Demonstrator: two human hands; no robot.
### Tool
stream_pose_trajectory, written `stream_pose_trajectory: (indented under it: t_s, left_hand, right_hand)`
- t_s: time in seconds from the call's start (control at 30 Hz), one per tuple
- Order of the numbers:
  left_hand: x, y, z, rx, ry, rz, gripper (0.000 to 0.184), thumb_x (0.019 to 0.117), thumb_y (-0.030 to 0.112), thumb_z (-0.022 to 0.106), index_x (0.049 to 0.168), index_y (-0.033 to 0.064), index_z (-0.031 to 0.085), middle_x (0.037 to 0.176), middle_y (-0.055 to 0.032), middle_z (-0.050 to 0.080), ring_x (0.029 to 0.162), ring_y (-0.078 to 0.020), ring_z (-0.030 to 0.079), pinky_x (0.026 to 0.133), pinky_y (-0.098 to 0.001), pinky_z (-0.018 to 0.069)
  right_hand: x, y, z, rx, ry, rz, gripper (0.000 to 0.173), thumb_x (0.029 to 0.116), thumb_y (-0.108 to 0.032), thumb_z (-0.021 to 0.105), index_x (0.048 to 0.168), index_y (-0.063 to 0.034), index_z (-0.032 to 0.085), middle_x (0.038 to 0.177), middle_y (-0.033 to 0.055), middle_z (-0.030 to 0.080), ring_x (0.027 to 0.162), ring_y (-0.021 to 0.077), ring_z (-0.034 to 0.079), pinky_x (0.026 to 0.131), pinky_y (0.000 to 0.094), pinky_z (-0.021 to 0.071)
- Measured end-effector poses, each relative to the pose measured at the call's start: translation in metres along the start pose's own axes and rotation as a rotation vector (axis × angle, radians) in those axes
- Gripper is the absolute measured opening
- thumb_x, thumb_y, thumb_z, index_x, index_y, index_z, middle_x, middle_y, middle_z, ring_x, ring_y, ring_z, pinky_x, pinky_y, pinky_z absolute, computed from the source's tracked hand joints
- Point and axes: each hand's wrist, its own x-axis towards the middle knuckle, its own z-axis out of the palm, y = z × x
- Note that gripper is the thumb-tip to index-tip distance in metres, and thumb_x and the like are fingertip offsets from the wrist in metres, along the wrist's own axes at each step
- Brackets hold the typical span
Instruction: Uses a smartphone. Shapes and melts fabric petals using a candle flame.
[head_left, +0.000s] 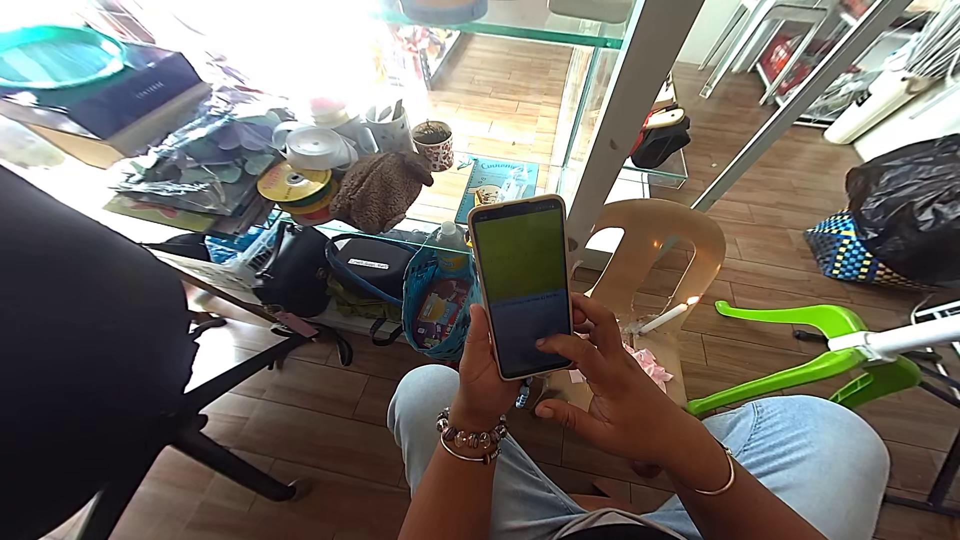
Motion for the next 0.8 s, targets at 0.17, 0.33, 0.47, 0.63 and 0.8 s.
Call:
stream_pose_trajectory:
  t_s: [0.17,0.33,0.47,0.63,0.8]
  left_hand:
    - [0.0,0.0,-0.001,-0.015,-0.015,0.004,0.053,0.1033,0.058,0.045,0.135,0.0198,0.065,0.125,-0.005,0.071,0.117,-0.0151,0.067,0.1,-0.0353,0.0551]
    - [-0.001,0.0,-0.002,-0.021,0.002,-0.009,0.054,0.1025,0.059,0.046,0.135,0.0207,0.065,0.126,-0.0047,0.07,0.117,-0.0156,0.067,0.1,-0.0362,0.0554]
    - [0.0,0.0,-0.002,-0.033,-0.024,-0.008,0.054,0.1028,0.058,0.046,0.136,0.0204,0.065,0.127,-0.0047,0.07,0.118,-0.0159,0.067,0.101,-0.0369,0.0548]
    - [0.001,-0.007,-0.005,-0.032,-0.031,-0.086,0.06,0.0996,0.065,0.046,0.136,0.021,0.064,0.127,-0.0103,0.069,0.116,-0.0236,0.068,0.098,-0.0428,0.0561]
    - [-0.001,-0.033,0.013,-0.077,-0.063,-0.238,0.052,0.1007,0.059,0.049,0.131,0.0204,0.068,0.123,-0.0025,0.072,0.116,-0.014,0.068,0.102,-0.0355,0.0545]
  right_hand:
    - [0.0,0.0,0.0,-0.002,-0.007,-0.004,0.055,0.0967,-0.059,0.061,0.138,-0.0222,0.057,0.152,0.0184,0.035,0.131,0.0171,0.051,0.097,0.0334,0.0539]
    - [0.001,0.0,-0.001,-0.026,-0.009,-0.004,0.056,0.0969,-0.061,0.059,0.137,-0.0216,0.058,0.152,0.0182,0.035,0.129,0.0171,0.052,0.096,0.0332,0.0544]
    - [0.002,-0.001,-0.001,0.009,0.038,-0.001,0.066,0.0971,-0.058,0.061,0.146,-0.0176,0.045,0.152,0.0145,0.04,0.125,0.0166,0.055,0.096,0.0339,0.0528]
    - [0.007,-0.004,-0.006,0.206,0.208,0.129,0.07,0.1018,-0.052,0.056,0.155,-0.0173,0.026,0.14,0.0038,0.055,0.121,0.0122,0.058,0.099,0.031,0.0513]
    - [0.011,-0.008,-0.029,0.687,0.224,0.36,0.053,0.1065,-0.041,0.051,0.152,-0.0227,0.034,0.123,-0.0005,0.066,0.106,0.0103,0.069,0.089,0.0261,0.0604]
